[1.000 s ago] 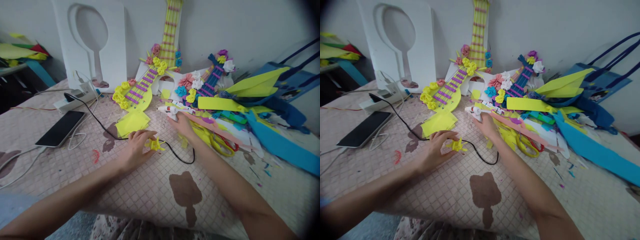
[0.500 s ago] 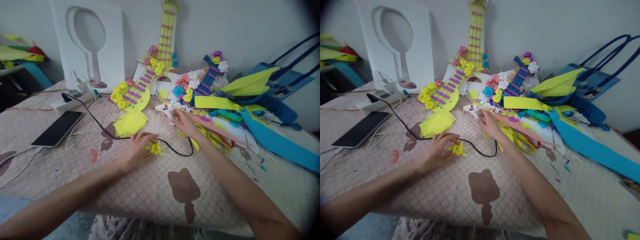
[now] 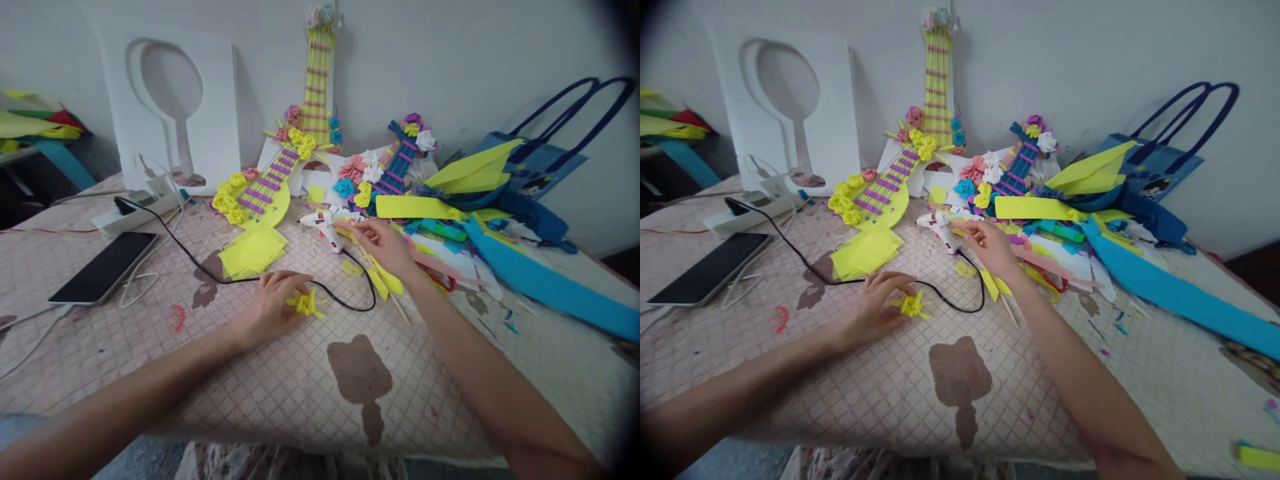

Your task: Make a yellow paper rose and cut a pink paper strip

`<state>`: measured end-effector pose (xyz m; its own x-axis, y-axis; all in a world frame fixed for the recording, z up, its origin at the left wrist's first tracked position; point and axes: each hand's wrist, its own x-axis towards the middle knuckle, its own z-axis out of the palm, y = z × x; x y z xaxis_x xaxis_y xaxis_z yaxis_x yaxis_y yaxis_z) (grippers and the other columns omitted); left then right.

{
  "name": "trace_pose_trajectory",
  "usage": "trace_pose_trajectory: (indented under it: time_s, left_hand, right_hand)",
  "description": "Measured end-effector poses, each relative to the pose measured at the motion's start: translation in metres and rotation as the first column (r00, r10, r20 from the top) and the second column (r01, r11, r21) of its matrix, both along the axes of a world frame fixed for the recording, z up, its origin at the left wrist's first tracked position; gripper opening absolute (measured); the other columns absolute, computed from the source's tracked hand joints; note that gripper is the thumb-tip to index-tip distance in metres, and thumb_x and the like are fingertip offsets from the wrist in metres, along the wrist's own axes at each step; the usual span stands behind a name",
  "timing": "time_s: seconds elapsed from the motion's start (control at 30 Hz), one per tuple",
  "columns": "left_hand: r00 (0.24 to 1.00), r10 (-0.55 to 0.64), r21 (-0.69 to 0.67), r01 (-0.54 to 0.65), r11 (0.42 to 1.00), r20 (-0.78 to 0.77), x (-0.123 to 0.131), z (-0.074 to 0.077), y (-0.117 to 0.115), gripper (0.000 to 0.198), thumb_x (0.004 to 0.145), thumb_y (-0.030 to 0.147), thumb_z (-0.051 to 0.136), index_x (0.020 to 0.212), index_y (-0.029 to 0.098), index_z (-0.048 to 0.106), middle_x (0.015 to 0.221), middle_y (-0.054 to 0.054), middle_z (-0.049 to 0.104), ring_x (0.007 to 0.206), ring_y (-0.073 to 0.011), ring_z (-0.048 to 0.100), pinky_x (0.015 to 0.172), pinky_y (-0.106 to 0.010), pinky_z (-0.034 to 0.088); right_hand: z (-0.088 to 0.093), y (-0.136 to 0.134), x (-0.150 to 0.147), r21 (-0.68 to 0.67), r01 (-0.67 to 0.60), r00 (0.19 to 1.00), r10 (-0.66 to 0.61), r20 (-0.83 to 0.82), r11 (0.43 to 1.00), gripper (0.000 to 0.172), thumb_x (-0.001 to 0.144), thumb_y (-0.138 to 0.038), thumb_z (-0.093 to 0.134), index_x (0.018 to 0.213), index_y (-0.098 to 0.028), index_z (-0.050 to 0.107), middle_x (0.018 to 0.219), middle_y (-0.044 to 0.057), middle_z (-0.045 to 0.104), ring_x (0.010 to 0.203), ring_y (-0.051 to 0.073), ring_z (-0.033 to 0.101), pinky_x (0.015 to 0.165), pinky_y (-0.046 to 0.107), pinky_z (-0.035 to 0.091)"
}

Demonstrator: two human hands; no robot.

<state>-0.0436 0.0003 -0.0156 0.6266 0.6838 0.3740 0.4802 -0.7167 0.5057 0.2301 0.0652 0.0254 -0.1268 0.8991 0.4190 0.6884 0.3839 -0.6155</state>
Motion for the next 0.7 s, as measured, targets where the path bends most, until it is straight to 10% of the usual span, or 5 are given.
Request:
trace_pose_trajectory:
  time_s: [0.33, 0.5, 0.7]
  left_hand:
    - [0.999, -0.053, 0.000, 0.053, 0.999, -0.008, 0.006, 0.004, -0.003, 0.059, 0.077, 0.014, 0.061, 0.129, 0.023, 0.036, 0.108, -0.004, 0.063, 0.114, -0.0238, 0.046, 0.097, -0.042, 0.032]
    - [0.998, -0.069, -0.003, 0.069, 0.998, 0.005, 0.009, 0.002, -0.001, 0.060, 0.076, 0.013, 0.060, 0.130, 0.023, 0.036, 0.108, -0.005, 0.062, 0.115, -0.0235, 0.047, 0.097, -0.042, 0.035]
    - [0.998, -0.057, 0.009, 0.057, 0.998, 0.012, 0.007, 0.002, 0.004, 0.061, 0.075, 0.013, 0.062, 0.130, 0.023, 0.036, 0.109, -0.005, 0.063, 0.115, -0.0240, 0.047, 0.098, -0.042, 0.035]
  right_hand:
    - [-0.010, -0.044, 0.032, -0.206, -0.066, 0.945, 0.127, 0.301, 0.976, 0.012, 0.078, -0.025, 0.056, 0.088, -0.020, 0.060, 0.084, 0.003, 0.064, 0.071, 0.017, 0.058, 0.062, 0.028, 0.043]
    - [-0.025, -0.042, 0.011, -0.100, -0.071, 0.876, 0.110, 0.470, 0.992, 0.016, 0.075, -0.013, 0.052, 0.087, -0.022, 0.058, 0.094, 0.005, 0.059, 0.085, 0.021, 0.057, 0.070, 0.032, 0.044]
    - [-0.035, -0.037, 0.001, 0.126, -0.047, 0.961, 0.011, 0.276, 0.991, 0.013, 0.085, -0.016, 0.044, 0.087, -0.022, 0.055, 0.095, 0.007, 0.056, 0.085, 0.020, 0.057, 0.074, 0.034, 0.045]
